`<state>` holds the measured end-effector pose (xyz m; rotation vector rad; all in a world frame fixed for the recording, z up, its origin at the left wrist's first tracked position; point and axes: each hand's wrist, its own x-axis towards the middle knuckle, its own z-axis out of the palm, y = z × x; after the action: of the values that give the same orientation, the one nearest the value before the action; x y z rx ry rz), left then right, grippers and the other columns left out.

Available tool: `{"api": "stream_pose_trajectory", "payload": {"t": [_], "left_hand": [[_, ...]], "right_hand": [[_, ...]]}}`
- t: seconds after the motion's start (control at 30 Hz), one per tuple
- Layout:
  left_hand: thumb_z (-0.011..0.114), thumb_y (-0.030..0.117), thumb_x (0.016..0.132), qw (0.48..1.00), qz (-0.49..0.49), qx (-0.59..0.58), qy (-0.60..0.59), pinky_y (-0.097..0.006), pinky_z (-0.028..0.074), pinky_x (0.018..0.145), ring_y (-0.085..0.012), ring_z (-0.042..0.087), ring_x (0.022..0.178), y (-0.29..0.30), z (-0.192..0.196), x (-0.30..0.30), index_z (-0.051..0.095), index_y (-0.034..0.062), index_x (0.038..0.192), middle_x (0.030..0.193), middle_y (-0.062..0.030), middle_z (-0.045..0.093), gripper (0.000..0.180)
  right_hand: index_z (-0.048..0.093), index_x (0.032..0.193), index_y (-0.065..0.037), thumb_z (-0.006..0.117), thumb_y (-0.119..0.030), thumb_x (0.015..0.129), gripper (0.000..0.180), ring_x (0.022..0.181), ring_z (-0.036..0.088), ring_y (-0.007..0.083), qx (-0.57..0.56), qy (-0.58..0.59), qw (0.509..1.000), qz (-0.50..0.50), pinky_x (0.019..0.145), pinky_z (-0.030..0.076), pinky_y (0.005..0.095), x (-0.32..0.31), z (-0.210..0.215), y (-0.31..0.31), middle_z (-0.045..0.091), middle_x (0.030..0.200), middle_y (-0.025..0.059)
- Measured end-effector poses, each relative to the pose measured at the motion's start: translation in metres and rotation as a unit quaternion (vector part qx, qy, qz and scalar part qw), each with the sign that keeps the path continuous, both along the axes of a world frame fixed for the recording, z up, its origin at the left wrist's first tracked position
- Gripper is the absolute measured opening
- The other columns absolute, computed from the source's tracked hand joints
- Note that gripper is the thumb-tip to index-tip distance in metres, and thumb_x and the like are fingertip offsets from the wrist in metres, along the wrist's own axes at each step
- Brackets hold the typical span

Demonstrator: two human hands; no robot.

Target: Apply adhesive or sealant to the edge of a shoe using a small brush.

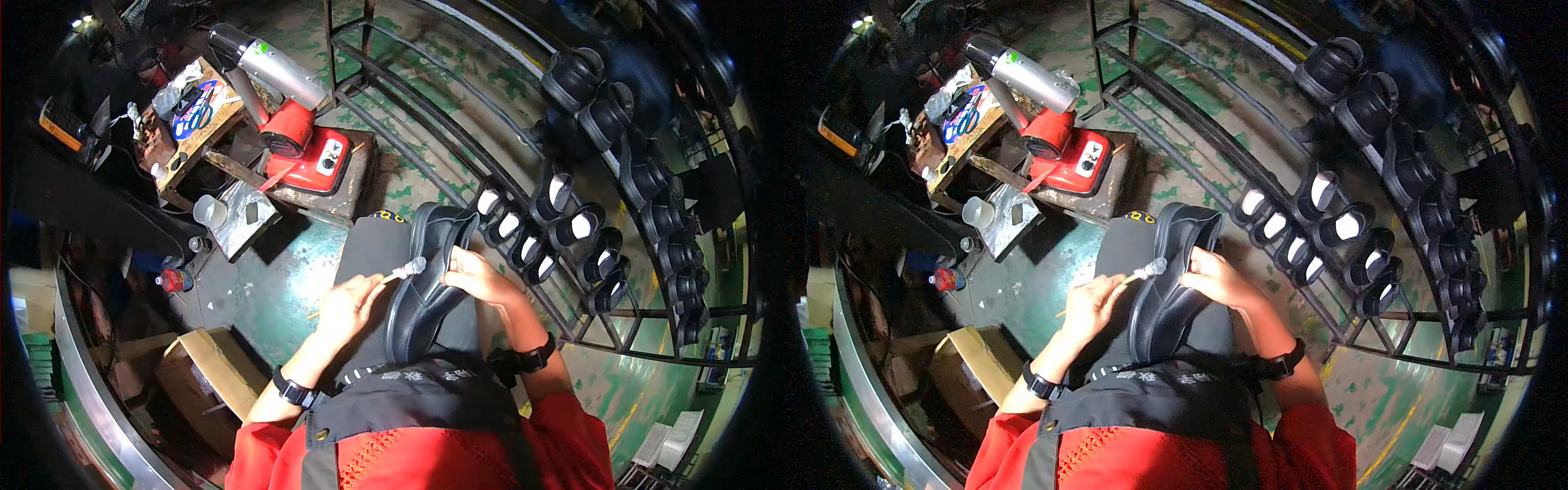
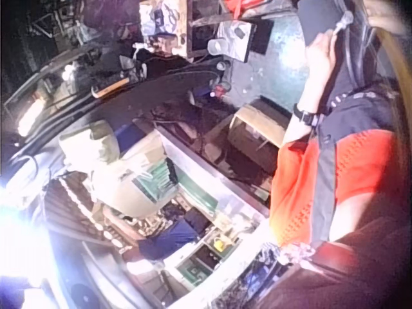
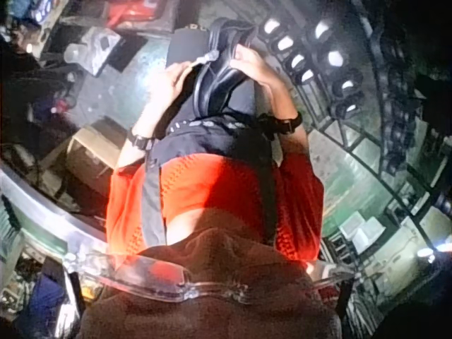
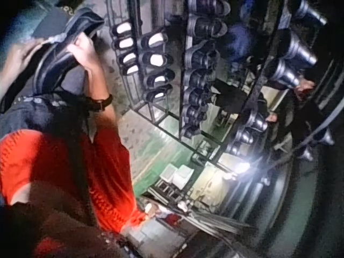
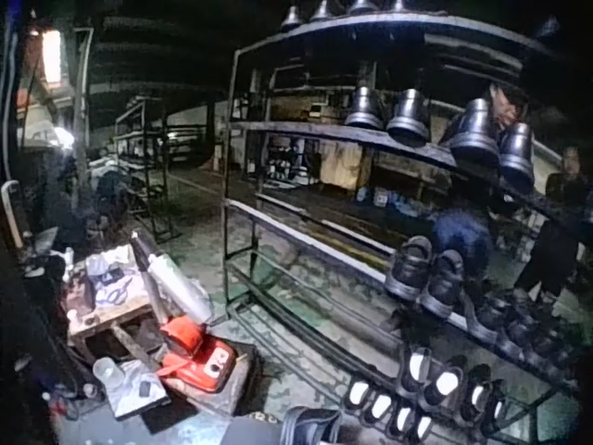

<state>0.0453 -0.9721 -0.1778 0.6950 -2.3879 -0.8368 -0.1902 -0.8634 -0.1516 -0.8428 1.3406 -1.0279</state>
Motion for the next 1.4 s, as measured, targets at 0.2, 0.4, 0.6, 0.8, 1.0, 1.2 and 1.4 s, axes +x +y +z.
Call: {"api": "stream_pose_trajectory", "payload": {"t": [0.2, 0.4, 0.6, 0.8, 1.0, 1.2, 1.4], "left_hand": [[0.062, 0.018, 0.084, 0.999, 0.034, -0.004, 0.009, -0.036, 0.048, 0.054, -0.0285, 0.061, 0.063, -0.002, 0.007, -0.020, 0.065, 0.0076, 0.097, 0.072, -0.0102, 0.060, 0.017], [0.064, 0.016, 0.083, 0.999, 0.033, -0.006, -0.012, -0.034, 0.048, 0.054, -0.0254, 0.060, 0.061, 0.003, 0.008, -0.012, 0.066, 0.0094, 0.097, 0.068, -0.0087, 0.057, 0.016], [0.064, 0.015, 0.082, 0.999, 0.030, 0.018, 0.001, -0.034, 0.048, 0.055, -0.0265, 0.060, 0.061, 0.003, -0.003, -0.006, 0.066, 0.0088, 0.098, 0.069, -0.0093, 0.058, 0.017], [0.064, 0.019, 0.082, 0.998, 0.050, -0.017, 0.041, -0.035, 0.048, 0.053, -0.0258, 0.059, 0.056, -0.005, -0.001, -0.028, 0.065, 0.0078, 0.095, 0.065, -0.0071, 0.055, 0.017], [0.064, 0.013, 0.082, 1.000, 0.025, 0.016, -0.001, -0.034, 0.047, 0.053, -0.0259, 0.059, 0.058, 0.001, -0.005, -0.007, 0.065, 0.0066, 0.099, 0.068, -0.0104, 0.057, 0.018], [0.064, 0.016, 0.082, 0.999, 0.031, -0.007, 0.009, -0.034, 0.048, 0.051, -0.0248, 0.059, 0.056, -0.001, -0.001, -0.019, 0.065, 0.0082, 0.093, 0.065, -0.0080, 0.055, 0.014], [0.064, 0.016, 0.082, 0.998, 0.054, 0.027, 0.034, -0.035, 0.049, 0.053, -0.0260, 0.061, 0.059, 0.000, -0.004, -0.021, 0.066, 0.0068, 0.094, 0.070, -0.0102, 0.059, 0.015]], "right_hand": [[0.052, 0.090, -0.003, 0.059, -0.010, 0.080, 0.014, 0.069, 0.044, 0.0047, 0.021, 0.080, 0.996, 0.035, 0.062, 0.038, 0.0232, 0.002, 0.015, -0.008, 0.048, 0.073, -0.0035], [0.050, 0.089, -0.002, 0.057, -0.013, 0.082, 0.015, 0.069, 0.044, 0.0065, 0.015, 0.150, 0.987, 0.053, 0.061, 0.039, 0.0247, 0.002, -0.001, -0.009, 0.047, 0.072, -0.0025], [0.051, 0.087, -0.001, 0.059, -0.014, 0.081, 0.016, 0.070, 0.045, 0.0067, 0.002, 0.068, 0.998, 0.019, 0.062, 0.040, 0.0258, -0.001, -0.025, -0.007, 0.050, 0.074, -0.0007], [0.050, 0.082, -0.002, 0.059, -0.011, 0.081, 0.014, 0.069, 0.045, 0.0065, 0.011, 0.057, 0.998, 0.019, 0.062, 0.040, 0.0253, 0.007, -0.013, -0.012, 0.051, 0.072, 0.0000], [0.051, 0.083, -0.003, 0.059, -0.011, 0.082, 0.011, 0.068, 0.044, 0.0048, 0.021, 0.043, 0.999, 0.015, 0.060, 0.038, 0.0233, 0.001, -0.023, -0.008, 0.050, 0.072, -0.0028], [0.054, 0.091, -0.002, 0.057, -0.006, 0.083, 0.010, 0.073, 0.048, 0.0045, 0.034, 0.008, 0.999, 0.014, 0.065, 0.041, 0.0226, 0.002, -0.009, -0.008, 0.054, 0.077, -0.0030], [0.054, 0.102, -0.001, 0.054, -0.002, 0.082, 0.020, 0.082, 0.052, 0.0072, 0.042, -0.048, 0.998, 0.015, 0.076, 0.042, 0.0238, 0.005, -0.001, -0.009, 0.058, 0.089, 0.0005]]}}
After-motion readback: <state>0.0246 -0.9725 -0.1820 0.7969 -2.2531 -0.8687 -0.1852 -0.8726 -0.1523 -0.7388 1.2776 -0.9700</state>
